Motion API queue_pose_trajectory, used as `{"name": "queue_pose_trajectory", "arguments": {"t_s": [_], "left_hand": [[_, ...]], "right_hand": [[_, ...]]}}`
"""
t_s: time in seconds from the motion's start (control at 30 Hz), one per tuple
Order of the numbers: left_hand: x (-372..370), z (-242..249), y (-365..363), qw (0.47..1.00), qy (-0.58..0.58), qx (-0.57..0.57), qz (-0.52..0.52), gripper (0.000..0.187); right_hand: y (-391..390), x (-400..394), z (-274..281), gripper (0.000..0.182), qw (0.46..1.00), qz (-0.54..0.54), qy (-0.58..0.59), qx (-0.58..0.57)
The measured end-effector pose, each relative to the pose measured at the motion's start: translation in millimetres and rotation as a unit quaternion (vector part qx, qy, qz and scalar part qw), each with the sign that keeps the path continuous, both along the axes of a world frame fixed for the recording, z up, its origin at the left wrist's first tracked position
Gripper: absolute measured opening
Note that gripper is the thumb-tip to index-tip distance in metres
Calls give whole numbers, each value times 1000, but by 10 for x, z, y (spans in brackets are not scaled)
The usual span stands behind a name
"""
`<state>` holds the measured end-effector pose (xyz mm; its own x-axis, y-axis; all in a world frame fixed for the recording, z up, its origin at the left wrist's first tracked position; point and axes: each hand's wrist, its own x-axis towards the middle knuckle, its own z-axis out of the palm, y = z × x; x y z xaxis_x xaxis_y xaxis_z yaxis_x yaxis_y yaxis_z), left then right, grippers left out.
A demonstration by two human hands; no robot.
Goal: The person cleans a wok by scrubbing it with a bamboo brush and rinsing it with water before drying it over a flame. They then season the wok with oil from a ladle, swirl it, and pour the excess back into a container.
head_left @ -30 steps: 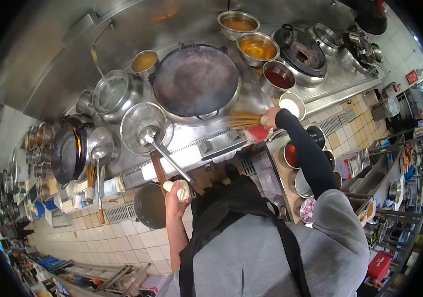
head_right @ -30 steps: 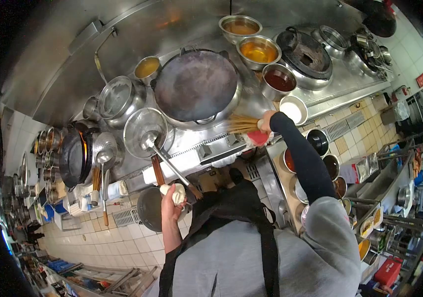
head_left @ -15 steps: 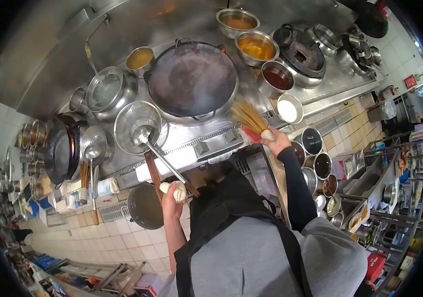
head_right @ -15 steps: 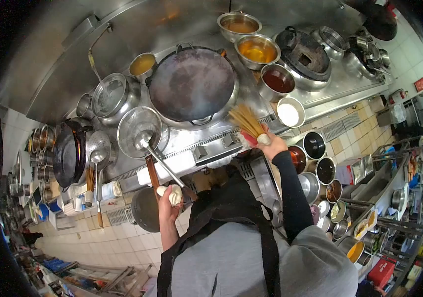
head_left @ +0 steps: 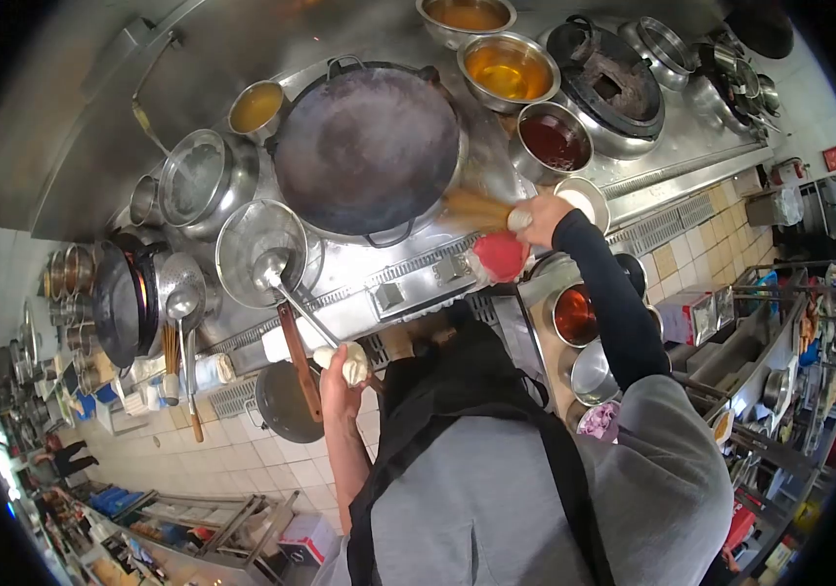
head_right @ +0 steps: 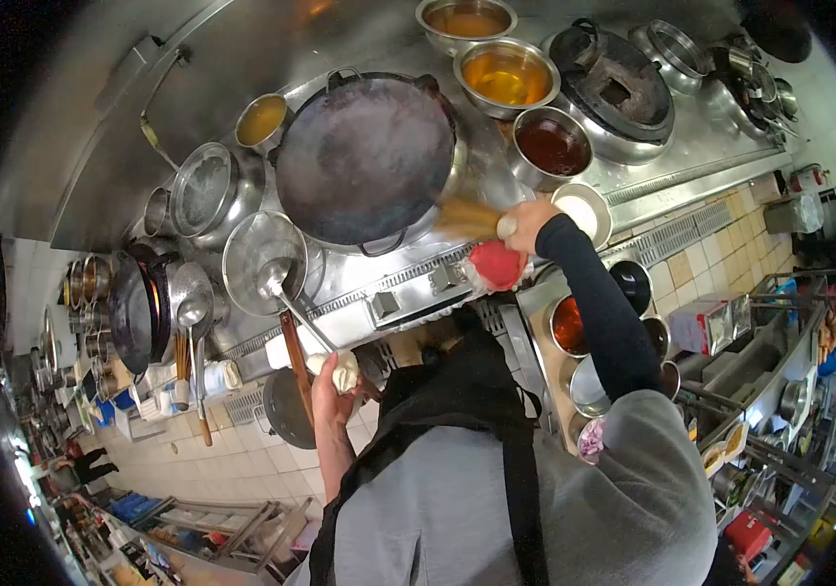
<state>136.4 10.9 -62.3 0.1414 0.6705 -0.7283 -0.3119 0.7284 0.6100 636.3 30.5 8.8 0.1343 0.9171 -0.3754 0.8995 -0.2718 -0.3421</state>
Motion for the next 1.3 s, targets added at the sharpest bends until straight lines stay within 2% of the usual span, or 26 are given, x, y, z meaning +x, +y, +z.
{"name": "queue_pose_trajectory", "arguments": {"t_s": [0.03, 0.13, 0.17, 0.2, 0.27, 0.33, 0.4, 0.47, 0.53, 0.63, 0.67, 0.73, 0.83, 0.93, 0.97, 1.07, 1.13, 1.2, 1.23, 1.3], "left_hand": [[41, -35, 5, 1000, -7, -3, 0, 34], [299, 117, 36, 1000, 7, -13, -6, 33], [368, 110, 47, 1000, 8, -8, 0, 33], [404, 129, 55, 1000, 9, -21, -9, 32], [505, 170, 117, 999, 5, -39, -20, 31], [571, 131, 161, 999, 13, -37, -24, 29], [663, 21, 191, 1000, 23, -10, -2, 27], [790, 191, 285, 1000, 11, -8, -22, 25], [829, 177, 362, 999, 9, -16, -27, 25], [863, 128, 440, 1000, 5, 4, -29, 27], [880, 139, 463, 1000, 4, 7, -30, 27], [884, 52, 496, 1000, 5, 3, -23, 28], [1019, 64, 622, 1000, -7, -24, -19, 32], [1164, -3, 813, 991, -124, -52, 24, 37], [1253, -40, 879, 993, -103, -49, 33, 47], [1525, -139, 1079, 996, -75, -31, 21, 62], [1784, -265, 1209, 999, -1, -23, 41, 65], [1973, -441, 1357, 997, 67, -20, 18, 61], [2061, -456, 1370, 996, 81, -7, 25, 44], [2155, -467, 1366, 991, 126, 17, 50, 34]], "right_hand": [[20, 32, -109, 50, 998, 41, 36, -24], [31, 246, -709, 57, 999, -28, -30, -32], [-34, 193, -385, 63, 995, -94, -5, 17], [-145, 341, -568, 65, 987, -113, -16, 111], [-258, 434, -308, 67, 965, -192, 124, 128], [-263, 287, 196, 72, 926, -286, 238, 62], [-205, 234, 222, 71, 881, -334, 329, 71], [-67, 192, 174, 69, 821, -363, 424, 114], [6, 239, 279, 69, 813, -370, 434, 114], [123, 315, 442, 62, 763, -375, 491, 190], [165, 336, 511, 57, 737, -350, 534, 220], [249, 360, 611, 53, 681, -381, 570, 256], [345, 386, 693, 51, 661, -388, 562, 310], [358, 389, 719, 47, 650, -411, 561, 307], [345, 375, 712, 45, 650, -417, 559, 304], [251, 324, 655, 39, 667, -418, 545, 289], [180, 263, 633, 40, 670, -434, 532, 281], [101, 205, 606, 42, 668, -456, 522, 271], [55, 194, 586, 44, 658, -447, 539, 276], [-29, 152, 586, 43, 667, -443, 529, 280]]}}
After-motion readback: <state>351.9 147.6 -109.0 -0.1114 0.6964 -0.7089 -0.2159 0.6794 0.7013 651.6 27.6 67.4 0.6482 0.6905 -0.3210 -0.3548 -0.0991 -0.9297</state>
